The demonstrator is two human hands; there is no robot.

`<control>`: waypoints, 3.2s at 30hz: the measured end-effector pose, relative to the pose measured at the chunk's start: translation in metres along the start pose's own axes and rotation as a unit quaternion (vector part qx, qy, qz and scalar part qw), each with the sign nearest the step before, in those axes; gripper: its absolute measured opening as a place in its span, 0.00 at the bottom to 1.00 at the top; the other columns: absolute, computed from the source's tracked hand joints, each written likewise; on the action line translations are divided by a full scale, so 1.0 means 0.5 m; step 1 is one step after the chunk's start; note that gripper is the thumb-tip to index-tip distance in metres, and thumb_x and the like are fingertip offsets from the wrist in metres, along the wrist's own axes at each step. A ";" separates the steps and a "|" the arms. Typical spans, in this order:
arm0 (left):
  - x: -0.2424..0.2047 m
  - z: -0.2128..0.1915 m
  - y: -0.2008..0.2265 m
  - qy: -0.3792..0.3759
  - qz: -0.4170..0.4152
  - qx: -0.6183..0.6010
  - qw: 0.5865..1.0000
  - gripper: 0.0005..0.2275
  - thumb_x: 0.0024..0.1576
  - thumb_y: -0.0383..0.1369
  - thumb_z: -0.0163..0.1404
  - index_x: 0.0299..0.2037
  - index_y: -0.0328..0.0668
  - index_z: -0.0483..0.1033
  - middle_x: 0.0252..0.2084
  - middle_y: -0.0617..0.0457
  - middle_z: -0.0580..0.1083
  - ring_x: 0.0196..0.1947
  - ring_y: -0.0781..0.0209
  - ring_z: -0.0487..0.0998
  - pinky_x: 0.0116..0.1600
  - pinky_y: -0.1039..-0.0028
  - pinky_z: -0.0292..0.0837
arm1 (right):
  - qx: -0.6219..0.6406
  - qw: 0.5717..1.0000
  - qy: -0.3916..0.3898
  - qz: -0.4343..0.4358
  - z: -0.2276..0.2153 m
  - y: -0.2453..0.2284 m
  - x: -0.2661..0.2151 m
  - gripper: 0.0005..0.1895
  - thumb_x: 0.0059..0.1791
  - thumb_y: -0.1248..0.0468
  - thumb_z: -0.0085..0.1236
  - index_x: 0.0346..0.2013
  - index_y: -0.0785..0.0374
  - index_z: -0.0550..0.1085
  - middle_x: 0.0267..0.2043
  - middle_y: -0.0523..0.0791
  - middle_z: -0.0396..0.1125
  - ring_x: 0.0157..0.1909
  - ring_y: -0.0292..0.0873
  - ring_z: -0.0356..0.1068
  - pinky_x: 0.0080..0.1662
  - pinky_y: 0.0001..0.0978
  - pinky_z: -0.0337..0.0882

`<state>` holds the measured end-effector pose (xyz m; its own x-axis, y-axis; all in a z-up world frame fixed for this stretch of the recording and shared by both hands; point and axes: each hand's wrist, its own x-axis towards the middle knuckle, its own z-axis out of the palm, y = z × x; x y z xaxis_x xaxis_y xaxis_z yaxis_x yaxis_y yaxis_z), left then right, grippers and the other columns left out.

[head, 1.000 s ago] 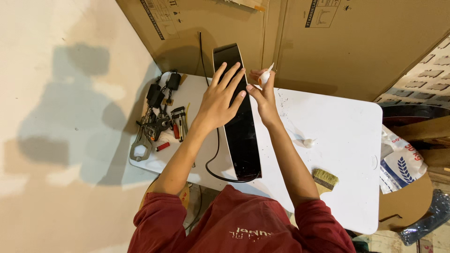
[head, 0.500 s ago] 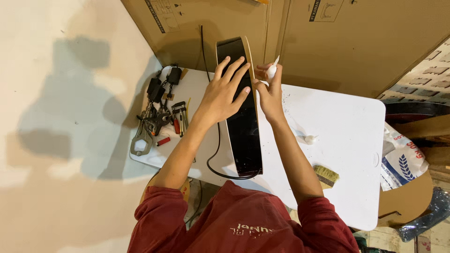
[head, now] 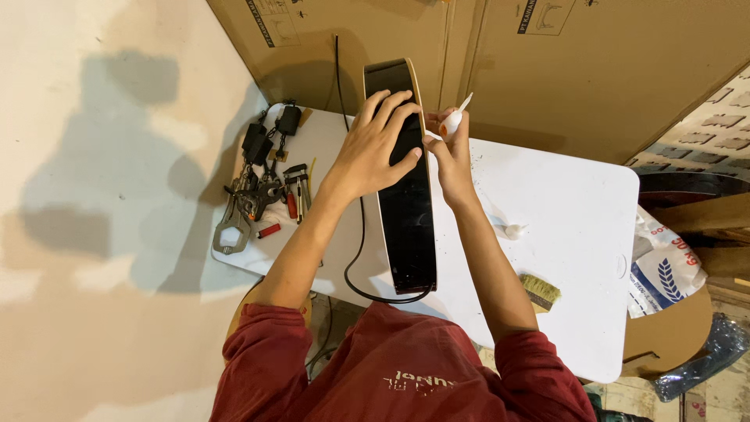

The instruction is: The person applies glue from a small white bottle along the edge of a black rectangular object on a white table. The person holds the object steady with the left hand and moves the bottle along the edge with the right hand.

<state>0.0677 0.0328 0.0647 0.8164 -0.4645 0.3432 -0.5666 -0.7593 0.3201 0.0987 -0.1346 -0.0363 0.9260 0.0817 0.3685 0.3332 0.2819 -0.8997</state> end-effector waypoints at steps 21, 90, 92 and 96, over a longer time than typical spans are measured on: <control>-0.013 0.000 -0.007 0.005 -0.008 -0.042 0.999 0.42 0.48 0.54 0.59 0.72 0.42 0.63 0.76 0.32 0.53 0.72 0.13 0.40 0.71 0.28 0.46 | 0.023 1.000 -0.015 -0.005 0.005 0.046 -0.024 0.14 0.54 0.63 0.47 0.52 0.57 0.58 0.57 0.49 0.59 0.68 0.53 0.56 0.67 0.56 0.55; 0.021 0.022 -0.036 -0.021 -0.019 0.009 1.000 0.47 0.44 0.59 0.59 0.71 0.40 0.60 0.72 0.45 0.60 0.73 0.29 0.50 0.69 0.26 0.47 | 0.041 0.998 -0.044 0.024 -0.019 0.048 0.068 0.16 0.54 0.60 0.54 0.50 0.56 0.59 0.60 0.48 0.58 0.66 0.51 0.59 0.65 0.55 0.61; 0.041 0.046 -0.061 0.010 -0.018 0.035 0.999 0.35 0.53 0.56 0.54 0.64 0.42 0.64 0.64 0.48 0.64 0.68 0.36 0.55 0.67 0.30 0.53 | 0.067 0.996 -0.048 0.016 -0.019 0.048 0.076 0.18 0.51 0.65 0.54 0.51 0.55 0.57 0.60 0.47 0.57 0.65 0.50 0.60 0.64 0.54 0.62; 0.050 0.030 -0.050 0.044 0.031 0.046 0.997 0.37 0.50 0.60 0.57 0.61 0.40 0.65 0.60 0.44 0.65 0.65 0.35 0.59 0.66 0.36 0.56 | 0.064 0.997 -0.034 0.030 -0.009 0.045 0.068 0.20 0.51 0.60 0.54 0.53 0.56 0.57 0.62 0.49 0.55 0.67 0.53 0.55 0.64 0.58 0.57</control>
<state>0.1040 0.0332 0.0521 0.7646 -0.4739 0.4369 -0.6001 -0.7707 0.2143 0.1384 -0.1298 -0.0451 0.9279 0.1657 0.3341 0.2484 0.3934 -0.8852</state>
